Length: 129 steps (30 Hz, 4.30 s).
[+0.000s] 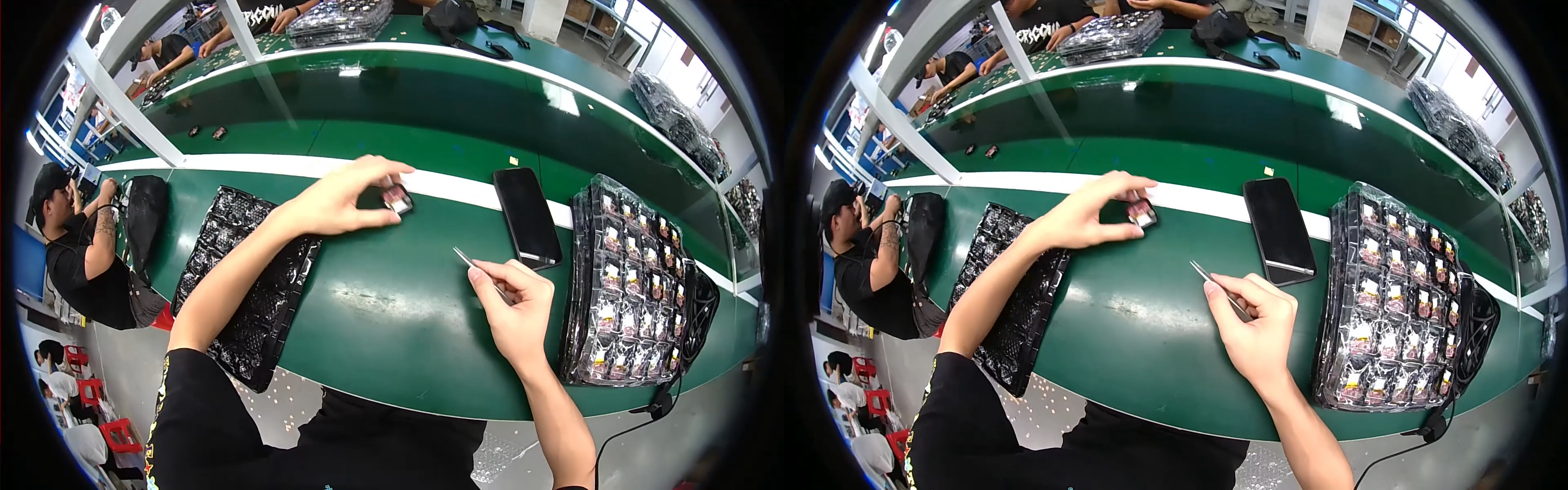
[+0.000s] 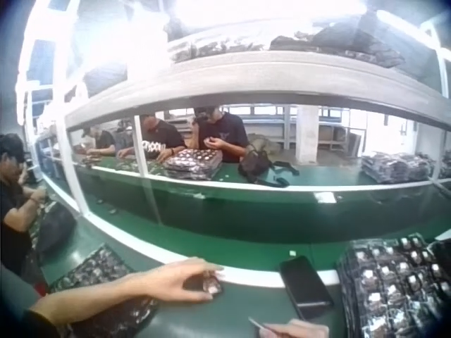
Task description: Inspecting and assembling small electronic modules using precision tools on a production line.
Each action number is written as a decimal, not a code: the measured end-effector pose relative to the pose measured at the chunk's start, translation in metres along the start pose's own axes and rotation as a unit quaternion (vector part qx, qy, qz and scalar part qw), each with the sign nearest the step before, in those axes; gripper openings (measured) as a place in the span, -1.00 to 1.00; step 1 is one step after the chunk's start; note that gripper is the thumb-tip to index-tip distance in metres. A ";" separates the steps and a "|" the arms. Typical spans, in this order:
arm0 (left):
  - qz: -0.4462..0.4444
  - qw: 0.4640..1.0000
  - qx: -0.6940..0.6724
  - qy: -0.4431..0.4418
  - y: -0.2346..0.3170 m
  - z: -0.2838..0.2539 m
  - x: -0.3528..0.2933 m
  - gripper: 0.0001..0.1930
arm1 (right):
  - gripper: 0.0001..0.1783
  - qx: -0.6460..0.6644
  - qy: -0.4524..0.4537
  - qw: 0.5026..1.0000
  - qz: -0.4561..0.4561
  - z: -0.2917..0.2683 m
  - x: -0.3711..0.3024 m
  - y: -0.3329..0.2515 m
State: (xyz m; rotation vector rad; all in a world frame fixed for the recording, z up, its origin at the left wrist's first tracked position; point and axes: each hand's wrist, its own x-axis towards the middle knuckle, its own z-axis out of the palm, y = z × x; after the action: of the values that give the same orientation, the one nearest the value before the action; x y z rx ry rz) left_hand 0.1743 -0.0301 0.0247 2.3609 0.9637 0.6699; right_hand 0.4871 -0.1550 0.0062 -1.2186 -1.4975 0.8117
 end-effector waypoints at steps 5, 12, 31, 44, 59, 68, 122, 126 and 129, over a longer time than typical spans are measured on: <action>0.081 0.992 -0.028 -0.091 0.045 0.028 -0.001 -0.16 | -0.85 0.032 0.001 0.999 0.015 0.001 0.002 0.001; 0.058 0.998 -0.004 -0.008 0.047 0.047 -0.007 -0.15 | -0.83 0.017 -0.018 0.999 0.025 0.000 -0.001 0.001; 0.058 0.992 -0.062 -0.093 0.047 0.045 -0.010 -0.40 | -0.88 -0.015 -0.050 0.999 0.008 -0.001 0.000 0.001; 0.041 0.993 -0.068 -0.089 0.043 0.048 -0.010 -0.37 | -0.85 -0.094 -0.109 0.990 0.002 0.001 0.001 -0.008; 0.032 0.994 -0.040 -0.095 0.050 0.047 -0.008 -0.36 | -0.83 -0.093 -0.093 0.991 -0.028 -0.002 0.000 -0.004; 0.017 0.996 -0.052 -0.069 0.050 0.048 -0.009 -0.43 | -0.75 -0.158 -0.053 0.977 -0.129 0.003 -0.003 0.001; 0.059 0.990 -0.070 -0.109 0.045 0.041 -0.008 -0.39 | -0.88 -0.019 -0.041 0.998 -0.032 -0.002 0.000 -0.001; 0.097 0.988 -0.017 -0.121 0.055 0.038 0.000 -0.48 | -0.89 0.018 -0.021 1.000 -0.002 -0.004 0.001 0.001; 0.113 0.988 0.014 -0.102 0.058 0.042 0.003 -0.49 | -0.90 0.012 -0.005 0.999 -0.052 -0.005 0.001 0.008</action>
State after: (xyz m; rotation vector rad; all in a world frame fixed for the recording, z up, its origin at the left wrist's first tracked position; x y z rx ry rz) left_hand 0.2296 -0.0750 0.0287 2.5295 0.6283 0.4851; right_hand 0.4945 -0.1522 0.0005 -1.1122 -1.5414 0.7642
